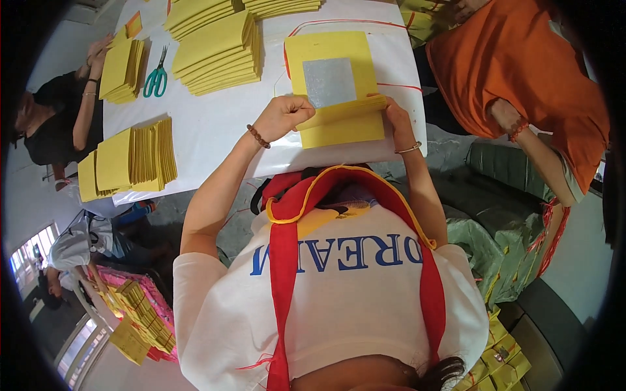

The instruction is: Organizing and stacking yellow joss paper sheets on a work table.

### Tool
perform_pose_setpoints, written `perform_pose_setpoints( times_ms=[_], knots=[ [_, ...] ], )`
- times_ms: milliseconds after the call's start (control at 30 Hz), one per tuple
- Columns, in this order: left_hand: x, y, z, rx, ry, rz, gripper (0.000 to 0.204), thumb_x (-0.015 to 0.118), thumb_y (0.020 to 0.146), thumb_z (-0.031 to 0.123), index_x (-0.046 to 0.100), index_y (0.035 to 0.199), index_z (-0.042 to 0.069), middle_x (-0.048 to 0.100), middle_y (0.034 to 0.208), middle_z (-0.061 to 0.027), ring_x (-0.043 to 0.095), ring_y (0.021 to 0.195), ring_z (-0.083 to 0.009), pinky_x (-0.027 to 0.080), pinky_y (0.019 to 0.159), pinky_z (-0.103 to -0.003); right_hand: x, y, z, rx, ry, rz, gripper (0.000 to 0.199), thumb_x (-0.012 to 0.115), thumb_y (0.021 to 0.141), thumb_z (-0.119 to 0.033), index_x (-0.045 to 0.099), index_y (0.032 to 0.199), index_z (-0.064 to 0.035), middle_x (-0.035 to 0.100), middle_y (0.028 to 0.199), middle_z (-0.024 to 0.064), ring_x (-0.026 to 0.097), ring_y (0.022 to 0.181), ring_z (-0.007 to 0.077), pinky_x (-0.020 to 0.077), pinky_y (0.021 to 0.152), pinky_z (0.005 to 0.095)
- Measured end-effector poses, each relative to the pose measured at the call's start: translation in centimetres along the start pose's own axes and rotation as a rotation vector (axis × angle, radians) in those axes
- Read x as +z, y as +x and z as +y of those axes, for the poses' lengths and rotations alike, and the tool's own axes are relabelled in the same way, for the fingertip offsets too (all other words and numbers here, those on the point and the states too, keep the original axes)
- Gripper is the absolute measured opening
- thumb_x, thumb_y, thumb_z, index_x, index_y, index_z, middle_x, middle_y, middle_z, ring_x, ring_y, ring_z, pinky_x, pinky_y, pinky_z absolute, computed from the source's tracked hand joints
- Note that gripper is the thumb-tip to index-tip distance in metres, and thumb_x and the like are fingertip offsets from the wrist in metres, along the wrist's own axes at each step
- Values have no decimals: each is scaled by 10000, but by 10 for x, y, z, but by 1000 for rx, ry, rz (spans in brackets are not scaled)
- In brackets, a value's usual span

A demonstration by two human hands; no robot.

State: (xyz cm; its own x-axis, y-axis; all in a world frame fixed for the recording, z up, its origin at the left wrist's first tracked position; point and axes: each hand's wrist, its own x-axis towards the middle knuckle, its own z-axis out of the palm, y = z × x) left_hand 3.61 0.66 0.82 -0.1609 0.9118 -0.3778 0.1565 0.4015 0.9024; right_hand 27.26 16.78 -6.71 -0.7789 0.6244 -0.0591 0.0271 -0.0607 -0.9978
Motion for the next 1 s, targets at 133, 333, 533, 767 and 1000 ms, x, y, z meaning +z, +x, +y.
perform_pose_setpoints(
  times_ms=[133, 333, 533, 767, 1000],
  knots=[
    [-3, 2, -1, 23, -10, -22, 215, 566, 839, 195, 632, 840, -10, 574, 720, -10, 504, 632, -59, 438, 556, -221, -6, 0, 5, -18, 86, -53, 478, 462, 885, -376, 519, 1171, 3, 525, 1178, 82, 457, 1109, 165, 315, 969, 294],
    [-6, -2, 4, -23, -16, -23, 226, 597, 825, 213, 631, 893, 0, 582, 758, -18, 519, 687, -77, 438, 608, -223, 6, 0, -8, 53, 70, -25, 319, 570, 849, -115, 538, 1150, -17, 548, 1126, 61, 500, 1033, 143, 371, 917, 277],
    [-7, -14, -15, 616, 508, 182, 429, 657, 741, 179, 547, 1147, 97, 535, 1107, -86, 484, 1013, -229, 384, 837, -337, 12, -1, -12, 126, 163, 33, 289, 557, 841, -41, 545, 1129, -32, 570, 1078, 28, 525, 969, 102, 413, 853, 238],
    [4, -10, -25, 740, 1020, 444, 407, 577, 706, 92, 564, 1107, 157, 531, 1121, -54, 474, 1040, -233, 372, 842, -354, -1, 0, -19, -111, 2, -10, 366, 624, 740, 10, 553, 1092, -57, 500, 1232, 92, 443, 1175, 201, 366, 958, 309],
    [17, -37, -22, 794, 893, 266, 297, 538, 722, 72, 597, 1008, 124, 580, 950, -46, 543, 880, -210, 421, 711, -317, 7, -21, -58, -409, -826, -241, 434, 677, 644, -133, 589, 1068, -109, 535, 1194, 101, 450, 1176, 281, 293, 995, 409]
  ],
)
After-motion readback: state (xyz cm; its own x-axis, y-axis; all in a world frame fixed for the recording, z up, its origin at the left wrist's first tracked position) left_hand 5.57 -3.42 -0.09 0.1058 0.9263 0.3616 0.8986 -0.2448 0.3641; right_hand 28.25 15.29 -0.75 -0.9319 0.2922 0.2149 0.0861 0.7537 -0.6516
